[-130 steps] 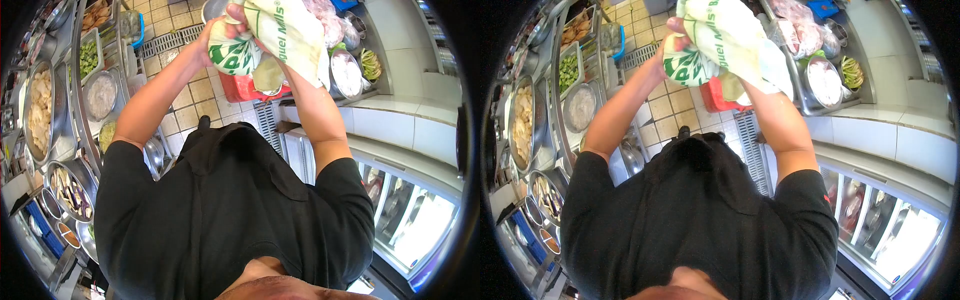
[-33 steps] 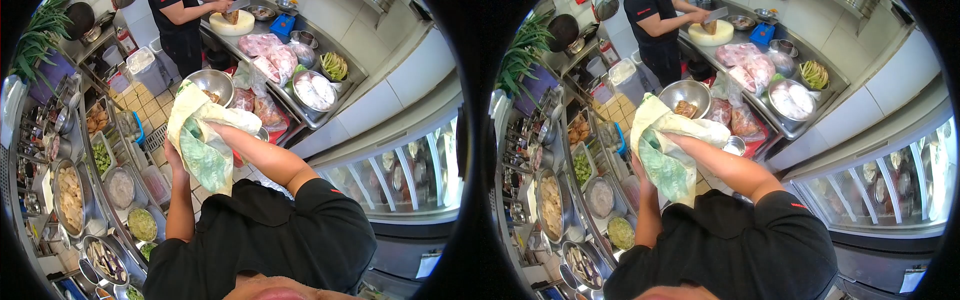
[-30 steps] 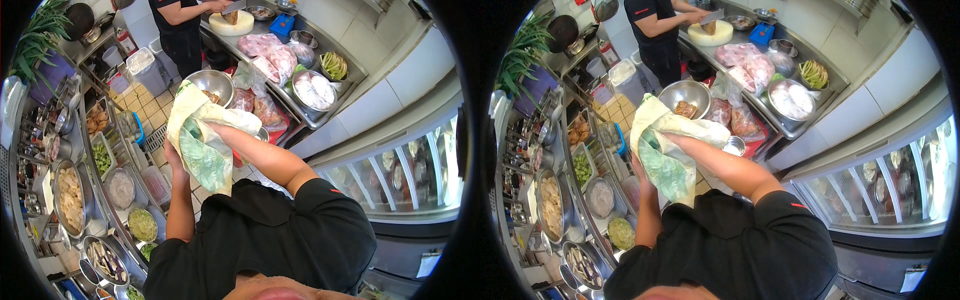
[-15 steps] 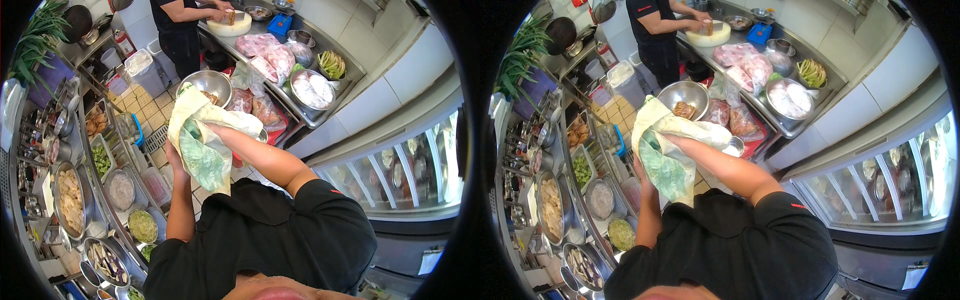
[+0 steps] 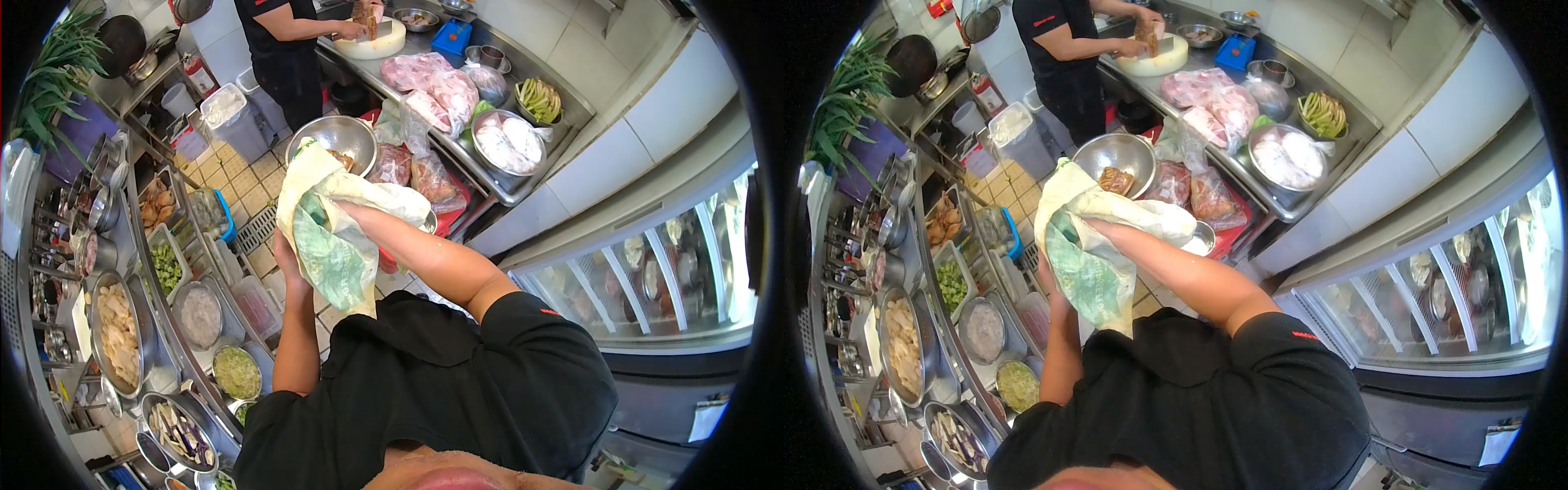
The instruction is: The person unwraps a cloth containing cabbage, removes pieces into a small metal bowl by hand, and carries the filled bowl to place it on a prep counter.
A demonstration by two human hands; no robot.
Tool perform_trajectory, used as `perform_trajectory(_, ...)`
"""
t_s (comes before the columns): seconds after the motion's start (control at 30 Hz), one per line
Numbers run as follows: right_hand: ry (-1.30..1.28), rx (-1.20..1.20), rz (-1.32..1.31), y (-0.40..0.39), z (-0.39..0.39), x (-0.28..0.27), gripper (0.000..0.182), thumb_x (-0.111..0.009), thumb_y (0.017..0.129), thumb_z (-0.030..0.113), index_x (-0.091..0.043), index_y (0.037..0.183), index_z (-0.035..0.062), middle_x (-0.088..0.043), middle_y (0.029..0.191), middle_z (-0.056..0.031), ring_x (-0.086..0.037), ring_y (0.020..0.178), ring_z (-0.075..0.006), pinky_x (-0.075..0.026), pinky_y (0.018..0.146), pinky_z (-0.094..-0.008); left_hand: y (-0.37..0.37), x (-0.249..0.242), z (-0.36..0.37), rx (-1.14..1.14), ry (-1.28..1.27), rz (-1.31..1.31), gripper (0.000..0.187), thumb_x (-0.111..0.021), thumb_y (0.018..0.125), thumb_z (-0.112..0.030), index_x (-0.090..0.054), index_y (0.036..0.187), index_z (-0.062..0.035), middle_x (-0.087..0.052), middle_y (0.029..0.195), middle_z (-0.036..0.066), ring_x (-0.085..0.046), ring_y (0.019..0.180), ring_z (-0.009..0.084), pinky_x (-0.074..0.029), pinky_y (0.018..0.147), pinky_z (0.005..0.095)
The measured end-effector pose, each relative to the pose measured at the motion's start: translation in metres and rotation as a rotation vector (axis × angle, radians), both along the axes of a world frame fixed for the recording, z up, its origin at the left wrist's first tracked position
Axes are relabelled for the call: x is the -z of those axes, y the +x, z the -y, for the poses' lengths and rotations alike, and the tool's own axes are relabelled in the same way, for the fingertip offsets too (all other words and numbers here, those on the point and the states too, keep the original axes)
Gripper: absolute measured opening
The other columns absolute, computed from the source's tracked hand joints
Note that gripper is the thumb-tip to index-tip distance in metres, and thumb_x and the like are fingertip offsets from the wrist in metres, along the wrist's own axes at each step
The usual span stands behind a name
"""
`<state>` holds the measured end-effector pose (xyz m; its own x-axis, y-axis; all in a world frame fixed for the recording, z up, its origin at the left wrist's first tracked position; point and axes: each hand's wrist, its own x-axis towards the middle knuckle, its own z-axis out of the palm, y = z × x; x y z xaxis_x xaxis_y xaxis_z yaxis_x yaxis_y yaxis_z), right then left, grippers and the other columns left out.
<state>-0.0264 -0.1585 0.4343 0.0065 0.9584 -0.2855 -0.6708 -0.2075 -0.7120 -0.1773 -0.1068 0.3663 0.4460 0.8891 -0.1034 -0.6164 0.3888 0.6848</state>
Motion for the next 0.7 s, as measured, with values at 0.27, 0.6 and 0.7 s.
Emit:
perform_trajectory(0.27,0.004,0.004,-0.002,0.001,-0.001,0.000,0.043,-0.054,0.094,0.046,-0.064,0.112,0.0075,-0.066,0.100,-0.0057,-0.064,0.085,-0.0162,-0.055,0.073,-0.0333,0.002,-0.004,0.002,-0.019,0.036,-0.065,0.043,-0.037,0.102,-0.035,-0.054,0.124,-0.0030,-0.063,0.114,0.009,-0.063,0.099,0.0196,-0.051,0.086,0.0327)
perform_trajectory(0.6,0.008,0.001,-0.011,0.003,-0.002,-0.002,0.045,-0.053,0.094,0.047,-0.064,0.113,0.0077,-0.066,0.101,-0.0059,-0.065,0.086,-0.0164,-0.056,0.074,-0.0338,0.004,-0.008,-0.003,-0.021,-0.042,-0.069,0.046,-0.042,0.099,-0.043,-0.055,0.125,-0.0083,-0.063,0.110,0.007,-0.063,0.096,0.0201,-0.052,0.082,0.0321)
perform_trajectory(0.7,0.011,0.002,-0.015,0.003,-0.003,-0.002,0.045,-0.053,0.094,0.047,-0.064,0.113,0.0077,-0.066,0.102,-0.0060,-0.065,0.086,-0.0165,-0.056,0.074,-0.0339,0.005,-0.011,0.000,-0.020,-0.044,-0.066,0.043,-0.041,0.100,-0.040,-0.055,0.125,-0.0084,-0.063,0.109,0.007,-0.063,0.096,0.0191,-0.051,0.082,0.0314)
